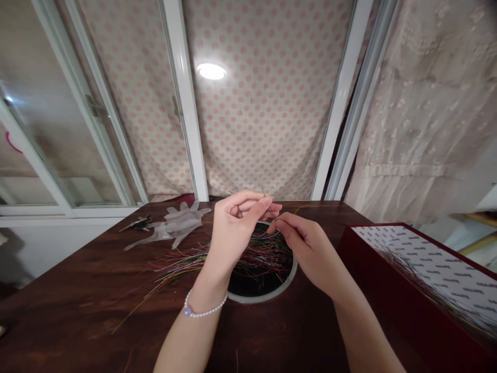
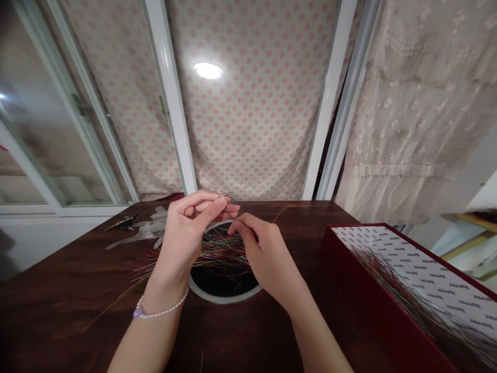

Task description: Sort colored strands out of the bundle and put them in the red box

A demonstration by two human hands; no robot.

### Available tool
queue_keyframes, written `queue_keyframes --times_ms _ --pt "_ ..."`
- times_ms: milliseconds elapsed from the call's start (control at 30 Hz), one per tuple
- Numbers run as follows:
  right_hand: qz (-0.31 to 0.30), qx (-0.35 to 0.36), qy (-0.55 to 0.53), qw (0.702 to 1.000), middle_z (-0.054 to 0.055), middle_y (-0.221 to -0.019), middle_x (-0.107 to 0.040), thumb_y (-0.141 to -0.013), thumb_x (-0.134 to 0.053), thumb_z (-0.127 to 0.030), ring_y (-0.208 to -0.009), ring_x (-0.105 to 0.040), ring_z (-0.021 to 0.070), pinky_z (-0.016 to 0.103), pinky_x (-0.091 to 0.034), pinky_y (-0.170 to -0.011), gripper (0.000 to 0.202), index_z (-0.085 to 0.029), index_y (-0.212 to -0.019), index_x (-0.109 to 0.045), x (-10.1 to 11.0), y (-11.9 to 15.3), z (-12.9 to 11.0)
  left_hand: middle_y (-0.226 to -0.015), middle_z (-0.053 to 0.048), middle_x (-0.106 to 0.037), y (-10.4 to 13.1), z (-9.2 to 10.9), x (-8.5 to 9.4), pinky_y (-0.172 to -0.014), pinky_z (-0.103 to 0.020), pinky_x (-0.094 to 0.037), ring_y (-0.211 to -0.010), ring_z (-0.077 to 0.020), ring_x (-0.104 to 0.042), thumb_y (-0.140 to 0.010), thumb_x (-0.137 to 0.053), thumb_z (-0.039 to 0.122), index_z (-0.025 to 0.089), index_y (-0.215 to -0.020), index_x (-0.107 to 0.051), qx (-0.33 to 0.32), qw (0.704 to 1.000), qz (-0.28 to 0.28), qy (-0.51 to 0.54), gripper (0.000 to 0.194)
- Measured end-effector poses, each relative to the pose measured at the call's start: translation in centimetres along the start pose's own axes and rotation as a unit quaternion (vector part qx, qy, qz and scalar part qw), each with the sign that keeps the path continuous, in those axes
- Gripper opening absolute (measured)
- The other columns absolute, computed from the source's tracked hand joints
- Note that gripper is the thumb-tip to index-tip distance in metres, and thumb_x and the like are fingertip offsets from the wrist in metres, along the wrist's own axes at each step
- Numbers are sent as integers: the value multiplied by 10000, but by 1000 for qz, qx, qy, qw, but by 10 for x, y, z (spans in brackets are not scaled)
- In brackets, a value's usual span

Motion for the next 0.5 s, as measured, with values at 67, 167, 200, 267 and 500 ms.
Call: queue_keyframes --times_ms 67,167,200,267,500 --pt "-13 8 60 998 -28 -622 -505 -959 -346 -322 -550 -432 96 231 -317 -549 273 -210 -863 -576 3 1 -1 -697 -15 -734 -3 -2 4 -680 -259 -594 -666 -138 -704 -789 -655 198 181 -761 -666 2 1000 14 11 34" --pt "-28 23 168 985 13 -777 -635 -955 -336 -253 -694 -580 148 260 -380 -654 234 -222 -967 -567 14 2 3 -733 -22 -746 -9 -8 11 -680 -232 -586 -687 -129 -709 -785 -668 209 178 -787 -672 3 998 49 40 31" --pt "-22 23 206 978 25 -817 -654 -947 -335 -216 -746 -605 167 270 -391 -685 235 -222 -981 -568 18 2 5 -730 -21 -746 -10 -10 14 -676 -218 -583 -683 -124 -709 -782 -674 208 176 -784 -677 0 997 62 56 32" --pt "1 16 273 962 38 -846 -673 -925 -331 -153 -808 -630 188 276 -403 -713 260 -218 -974 -578 24 2 7 -710 -16 -744 -13 -11 19 -672 -196 -579 -674 -117 -709 -773 -683 195 172 -760 -687 -11 992 86 95 27" --pt "-27 3 412 911 39 -854 -695 -868 -357 -63 -814 -655 192 248 -405 -666 287 -216 -942 -588 20 -12 -4 -767 -10 -753 -12 0 35 -674 -189 -585 -675 -117 -712 -786 -677 213 191 -798 -712 -40 980 131 147 43"
Point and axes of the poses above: each hand's wrist, its own y-axis away from the middle knuckle, its own x-axis out of the back of the hand, z = x × y, the point moved 1 cm from there along -y, towards the middle knuckle
